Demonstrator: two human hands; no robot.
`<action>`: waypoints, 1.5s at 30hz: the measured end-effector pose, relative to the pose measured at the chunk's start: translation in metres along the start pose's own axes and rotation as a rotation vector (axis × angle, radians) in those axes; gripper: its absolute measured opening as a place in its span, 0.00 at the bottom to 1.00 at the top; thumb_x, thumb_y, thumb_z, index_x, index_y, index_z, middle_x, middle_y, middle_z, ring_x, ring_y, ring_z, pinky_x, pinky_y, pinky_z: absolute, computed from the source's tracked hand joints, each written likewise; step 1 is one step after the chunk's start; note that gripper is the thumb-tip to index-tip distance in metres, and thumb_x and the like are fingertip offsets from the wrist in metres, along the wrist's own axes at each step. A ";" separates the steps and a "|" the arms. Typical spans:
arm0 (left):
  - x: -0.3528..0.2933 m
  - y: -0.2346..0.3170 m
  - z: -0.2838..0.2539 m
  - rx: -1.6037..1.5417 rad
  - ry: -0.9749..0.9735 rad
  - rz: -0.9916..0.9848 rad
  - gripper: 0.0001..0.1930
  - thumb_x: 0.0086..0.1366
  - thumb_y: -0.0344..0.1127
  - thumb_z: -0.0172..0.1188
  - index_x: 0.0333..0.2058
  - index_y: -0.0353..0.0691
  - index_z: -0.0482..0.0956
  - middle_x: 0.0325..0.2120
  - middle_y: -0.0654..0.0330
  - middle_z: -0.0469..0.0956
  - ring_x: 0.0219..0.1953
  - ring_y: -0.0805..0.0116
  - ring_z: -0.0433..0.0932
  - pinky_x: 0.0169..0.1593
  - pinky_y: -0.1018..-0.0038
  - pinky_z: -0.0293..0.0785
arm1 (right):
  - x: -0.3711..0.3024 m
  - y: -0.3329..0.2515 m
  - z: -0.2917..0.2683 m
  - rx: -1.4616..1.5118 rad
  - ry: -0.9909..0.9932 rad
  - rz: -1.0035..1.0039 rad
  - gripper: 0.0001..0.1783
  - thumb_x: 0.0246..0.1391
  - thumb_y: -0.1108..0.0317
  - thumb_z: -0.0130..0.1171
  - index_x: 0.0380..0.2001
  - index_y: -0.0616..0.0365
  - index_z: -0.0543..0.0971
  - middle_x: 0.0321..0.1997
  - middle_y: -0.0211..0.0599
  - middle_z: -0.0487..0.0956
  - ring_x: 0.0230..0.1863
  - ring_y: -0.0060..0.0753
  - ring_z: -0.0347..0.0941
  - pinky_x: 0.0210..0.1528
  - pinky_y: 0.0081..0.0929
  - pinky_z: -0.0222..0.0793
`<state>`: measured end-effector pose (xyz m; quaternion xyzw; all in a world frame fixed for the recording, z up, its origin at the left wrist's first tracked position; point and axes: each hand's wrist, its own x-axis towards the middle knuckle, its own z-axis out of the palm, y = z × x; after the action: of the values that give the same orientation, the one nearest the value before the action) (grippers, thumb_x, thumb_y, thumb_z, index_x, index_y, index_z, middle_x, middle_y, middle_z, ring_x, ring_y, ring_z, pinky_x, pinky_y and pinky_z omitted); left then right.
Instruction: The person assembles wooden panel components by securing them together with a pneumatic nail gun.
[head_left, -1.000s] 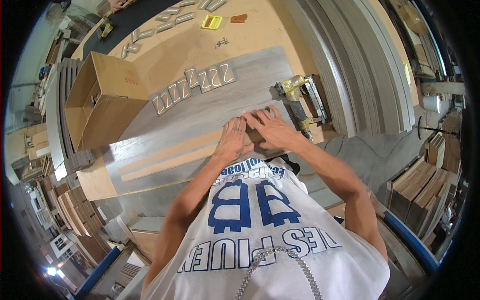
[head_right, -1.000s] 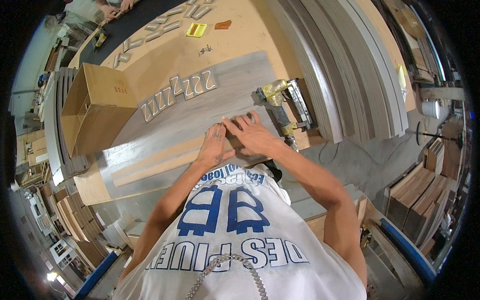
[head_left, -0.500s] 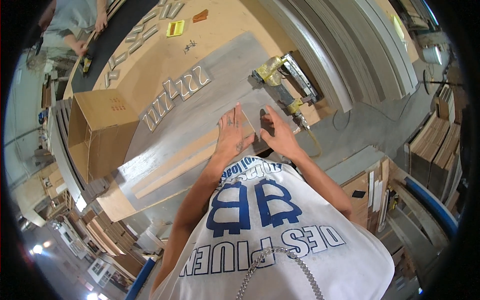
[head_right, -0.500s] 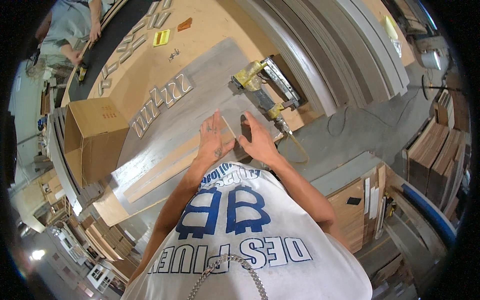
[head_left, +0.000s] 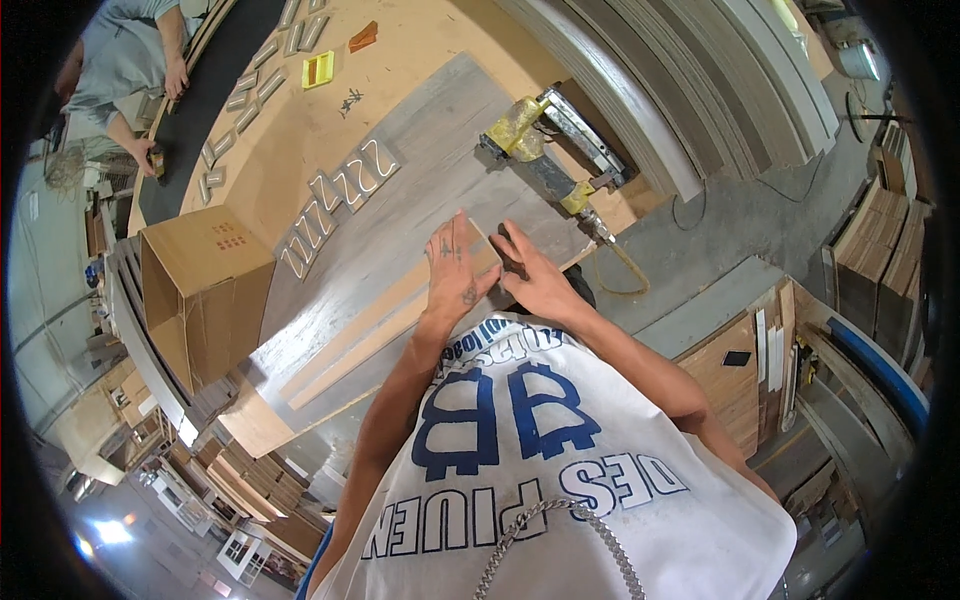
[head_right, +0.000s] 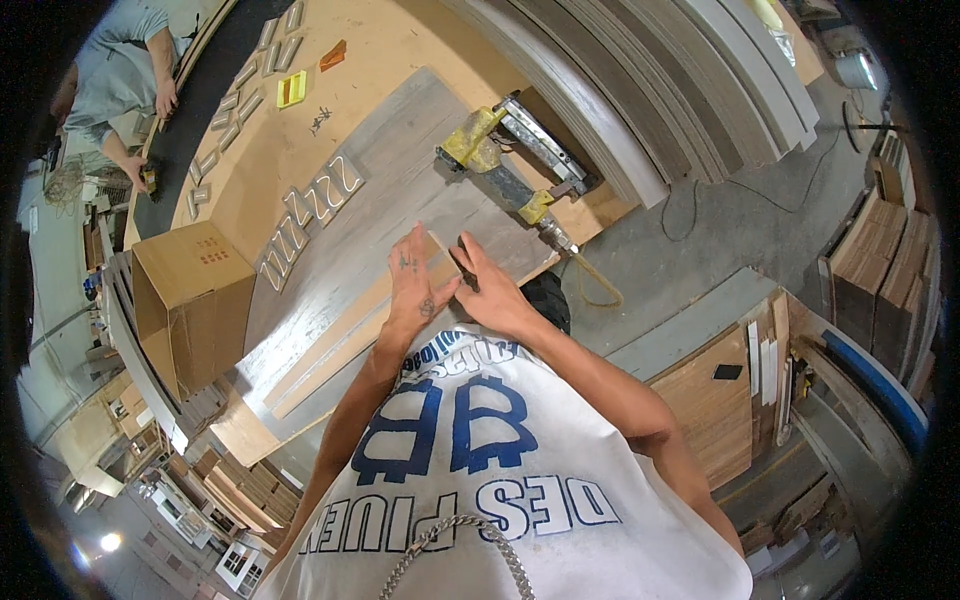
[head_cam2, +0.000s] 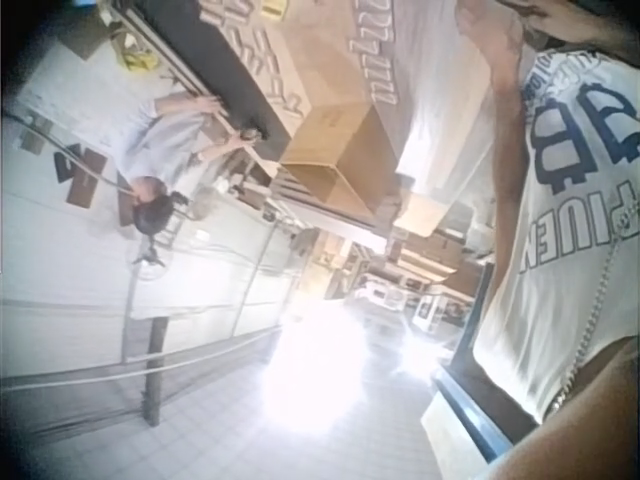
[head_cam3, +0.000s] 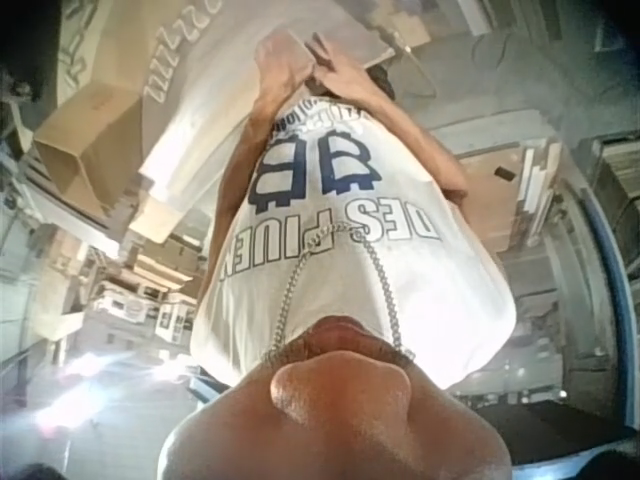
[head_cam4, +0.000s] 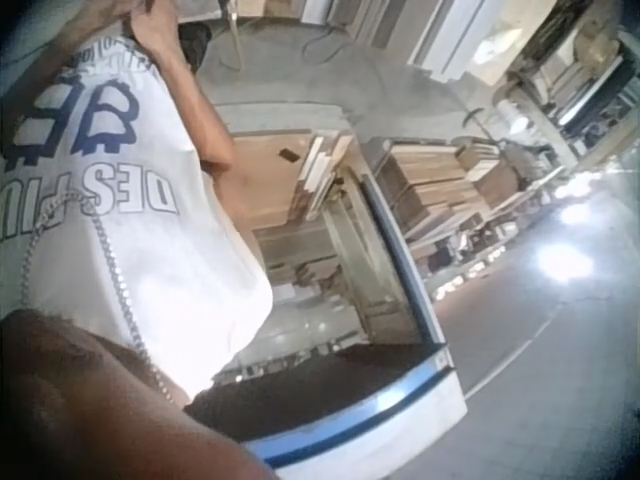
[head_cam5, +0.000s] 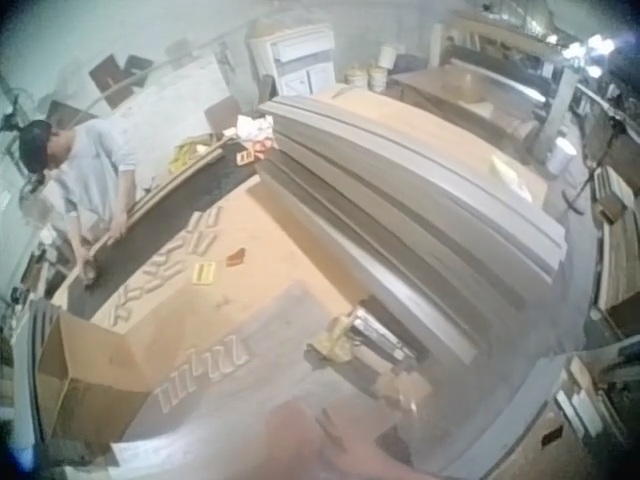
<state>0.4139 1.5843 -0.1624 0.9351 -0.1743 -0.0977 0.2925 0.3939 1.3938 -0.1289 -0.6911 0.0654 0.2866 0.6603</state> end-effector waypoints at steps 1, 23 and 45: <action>0.000 0.000 0.001 0.015 0.009 0.004 0.58 0.50 0.46 0.74 0.71 0.28 0.46 0.60 0.39 0.62 0.62 0.40 0.60 0.64 0.48 0.52 | 0.002 -0.002 0.000 -0.043 0.004 -0.031 0.46 0.56 0.71 0.52 0.74 0.66 0.45 0.73 0.54 0.64 0.73 0.55 0.59 0.71 0.36 0.55; 0.001 0.003 -0.002 0.010 0.002 -0.003 0.58 0.50 0.40 0.75 0.71 0.29 0.45 0.61 0.37 0.61 0.61 0.38 0.60 0.64 0.47 0.54 | 0.011 -0.014 0.002 -0.224 -0.002 -0.066 0.47 0.54 0.74 0.52 0.74 0.61 0.45 0.68 0.60 0.68 0.70 0.60 0.64 0.70 0.40 0.59; 0.002 0.005 -0.006 0.015 -0.047 -0.026 0.54 0.53 0.44 0.70 0.69 0.25 0.47 0.61 0.37 0.60 0.63 0.39 0.58 0.66 0.48 0.52 | 0.021 -0.007 0.012 -0.224 0.009 -0.056 0.47 0.50 0.71 0.55 0.72 0.72 0.48 0.67 0.71 0.65 0.65 0.66 0.64 0.69 0.43 0.58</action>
<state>0.4165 1.5830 -0.1550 0.9370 -0.1695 -0.1221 0.2799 0.4108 1.4123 -0.1326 -0.7633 0.0166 0.2703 0.5866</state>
